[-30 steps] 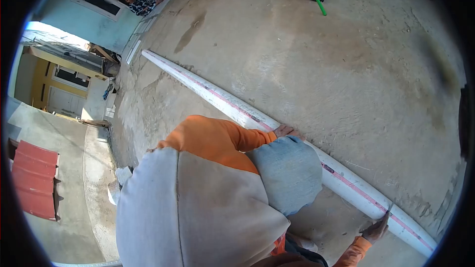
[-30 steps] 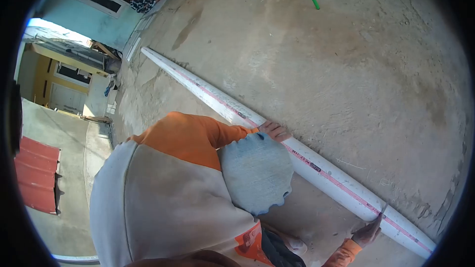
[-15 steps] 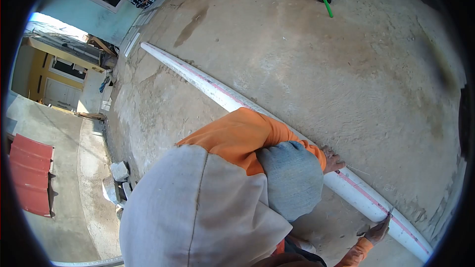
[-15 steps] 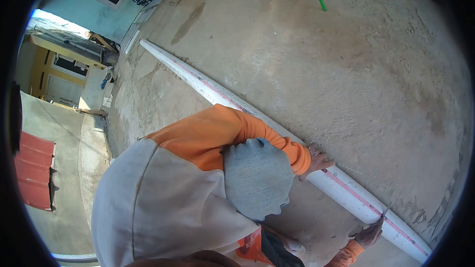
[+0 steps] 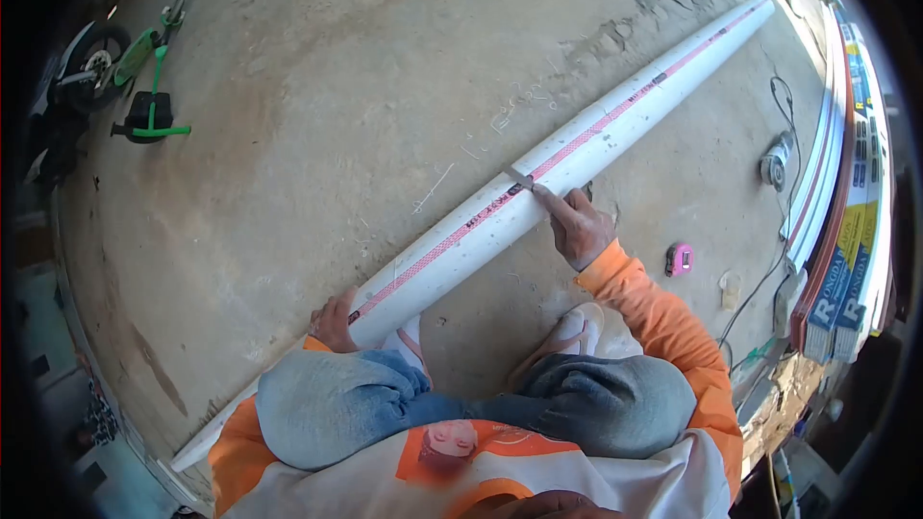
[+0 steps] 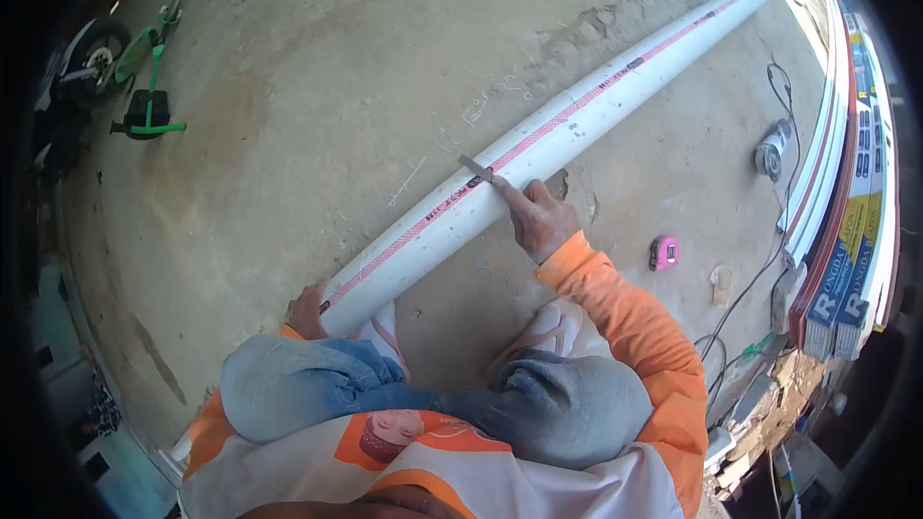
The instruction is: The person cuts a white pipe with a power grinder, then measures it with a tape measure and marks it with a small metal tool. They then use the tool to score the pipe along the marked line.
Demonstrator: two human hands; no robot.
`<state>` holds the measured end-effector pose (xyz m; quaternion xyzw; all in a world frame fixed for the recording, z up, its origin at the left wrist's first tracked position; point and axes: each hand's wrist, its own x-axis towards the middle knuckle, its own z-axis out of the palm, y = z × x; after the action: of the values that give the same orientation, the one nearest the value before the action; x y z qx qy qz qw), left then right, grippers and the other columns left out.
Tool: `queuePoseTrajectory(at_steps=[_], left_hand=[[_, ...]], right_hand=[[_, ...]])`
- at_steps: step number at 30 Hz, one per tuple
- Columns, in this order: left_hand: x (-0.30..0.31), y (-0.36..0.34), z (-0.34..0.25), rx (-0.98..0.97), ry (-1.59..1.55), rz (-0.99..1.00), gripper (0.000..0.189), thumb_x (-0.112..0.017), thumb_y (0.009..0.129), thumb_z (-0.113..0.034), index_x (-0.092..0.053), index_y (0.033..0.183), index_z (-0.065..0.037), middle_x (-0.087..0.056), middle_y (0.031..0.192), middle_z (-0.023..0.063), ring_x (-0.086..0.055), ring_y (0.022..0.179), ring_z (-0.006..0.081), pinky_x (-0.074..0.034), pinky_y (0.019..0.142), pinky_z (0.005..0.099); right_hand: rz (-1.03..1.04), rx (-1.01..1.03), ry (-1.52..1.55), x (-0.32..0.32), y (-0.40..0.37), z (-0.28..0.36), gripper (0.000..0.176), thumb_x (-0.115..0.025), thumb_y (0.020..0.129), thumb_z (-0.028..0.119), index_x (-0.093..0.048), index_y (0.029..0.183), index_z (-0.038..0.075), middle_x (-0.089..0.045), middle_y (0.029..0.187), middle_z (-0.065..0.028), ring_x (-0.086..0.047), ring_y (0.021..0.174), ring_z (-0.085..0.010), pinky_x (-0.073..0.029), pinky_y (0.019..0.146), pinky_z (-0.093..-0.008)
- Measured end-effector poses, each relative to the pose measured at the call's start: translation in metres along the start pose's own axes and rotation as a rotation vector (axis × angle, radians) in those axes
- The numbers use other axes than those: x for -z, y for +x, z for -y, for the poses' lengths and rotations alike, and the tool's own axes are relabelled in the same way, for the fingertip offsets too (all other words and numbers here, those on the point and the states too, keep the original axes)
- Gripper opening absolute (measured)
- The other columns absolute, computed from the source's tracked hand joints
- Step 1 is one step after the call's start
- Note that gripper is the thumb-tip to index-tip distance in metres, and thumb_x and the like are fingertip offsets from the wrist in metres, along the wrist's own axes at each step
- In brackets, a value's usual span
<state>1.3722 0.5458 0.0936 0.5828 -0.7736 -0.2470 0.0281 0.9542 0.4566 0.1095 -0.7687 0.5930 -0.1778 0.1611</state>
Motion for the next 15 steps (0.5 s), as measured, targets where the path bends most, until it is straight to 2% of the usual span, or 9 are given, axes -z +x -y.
queuePoseTrajectory(at_steps=[1,3,4,6,9,10,12,14,15], left_hand=[[0.003,0.005,-0.006,-0.059,0.009,0.032,0.091,-0.079,0.054,-0.036,-0.036,0.130,-0.009,-0.051,0.106,0.0169,-0.055,0.095,0.0360,-0.039,0.076,0.0511],[0.016,0.007,-0.023,0.041,-0.048,0.074,0.086,-0.077,0.058,-0.037,-0.038,0.127,-0.006,-0.051,0.105,0.0182,-0.054,0.097,0.0382,-0.040,0.079,0.0512],[0.017,0.010,-0.027,0.055,-0.054,0.081,0.085,-0.077,0.058,-0.037,-0.037,0.127,-0.006,-0.051,0.105,0.0183,-0.053,0.098,0.0382,-0.040,0.080,0.0509],[0.022,0.012,-0.033,0.091,-0.040,0.106,0.085,-0.077,0.058,-0.037,-0.037,0.127,-0.006,-0.051,0.106,0.0186,-0.053,0.098,0.0383,-0.040,0.081,0.0502],[0.025,0.020,-0.040,0.161,-0.006,0.151,0.085,-0.077,0.059,-0.037,-0.037,0.127,-0.005,-0.051,0.107,0.0189,-0.053,0.099,0.0383,-0.040,0.083,0.0493],[0.025,0.025,-0.046,0.197,0.001,0.171,0.085,-0.077,0.059,-0.037,-0.037,0.127,-0.005,-0.051,0.107,0.0191,-0.053,0.100,0.0384,-0.040,0.083,0.0490],[0.022,0.031,-0.061,0.277,0.023,0.222,0.085,-0.076,0.060,-0.037,-0.036,0.127,-0.004,-0.051,0.108,0.0193,-0.053,0.100,0.0384,-0.041,0.084,0.0483],[0.020,0.040,-0.080,0.369,0.049,0.282,0.085,-0.076,0.060,-0.038,-0.036,0.127,-0.004,-0.051,0.109,0.0196,-0.053,0.101,0.0384,-0.041,0.086,0.0477],[0.018,0.044,-0.091,0.421,0.066,0.313,0.085,-0.076,0.060,-0.038,-0.036,0.127,-0.003,-0.051,0.109,0.0197,-0.053,0.101,0.0385,-0.041,0.086,0.0474]], right_hand=[[-0.134,-0.107,-0.002,0.003,0.003,-0.038,0.040,-0.055,0.081,0.008,-0.054,0.119,0.021,-0.050,0.075,-0.0096,-0.056,0.060,-0.0281,-0.047,0.053,-0.0373],[-0.391,-0.272,-0.030,0.023,0.016,-0.130,0.033,-0.052,0.084,0.009,-0.057,0.114,0.020,-0.056,0.079,-0.0115,-0.058,0.070,-0.0307,-0.048,0.062,-0.0392],[-0.455,-0.443,-0.101,0.034,0.020,-0.174,0.029,-0.050,0.085,0.009,-0.059,0.111,0.018,-0.058,0.082,-0.0128,-0.058,0.075,-0.0319,-0.048,0.067,-0.0403],[-0.563,-0.436,-0.065,0.049,0.021,-0.235,0.027,-0.048,0.087,0.010,-0.060,0.110,0.017,-0.060,0.085,-0.0142,-0.059,0.078,-0.0328,-0.047,0.069,-0.0411],[-0.582,-0.320,0.054,0.043,0.024,-0.174,0.028,-0.048,0.086,0.008,-0.059,0.110,0.017,-0.060,0.087,-0.0146,-0.059,0.076,-0.0340,-0.047,0.068,-0.0407],[-0.458,-0.323,0.062,0.046,0.022,-0.136,0.031,-0.051,0.084,0.008,-0.058,0.113,0.019,-0.057,0.084,-0.0141,-0.059,0.074,-0.0341,-0.048,0.067,-0.0402],[-0.169,-0.117,0.033,0.035,0.009,-0.077,0.037,-0.055,0.081,0.011,-0.055,0.117,0.023,-0.051,0.083,-0.0122,-0.060,0.070,-0.0314,-0.051,0.059,-0.0400],[0.006,-0.022,0.012,0.024,-0.005,-0.059,0.037,-0.055,0.082,0.012,-0.055,0.117,0.024,-0.051,0.085,-0.0119,-0.060,0.069,-0.0312,-0.051,0.058,-0.0401],[-0.043,-0.112,0.012,0.027,-0.002,-0.083,0.036,-0.054,0.082,0.012,-0.055,0.116,0.023,-0.052,0.084,-0.0120,-0.060,0.069,-0.0317,-0.050,0.058,-0.0402]])
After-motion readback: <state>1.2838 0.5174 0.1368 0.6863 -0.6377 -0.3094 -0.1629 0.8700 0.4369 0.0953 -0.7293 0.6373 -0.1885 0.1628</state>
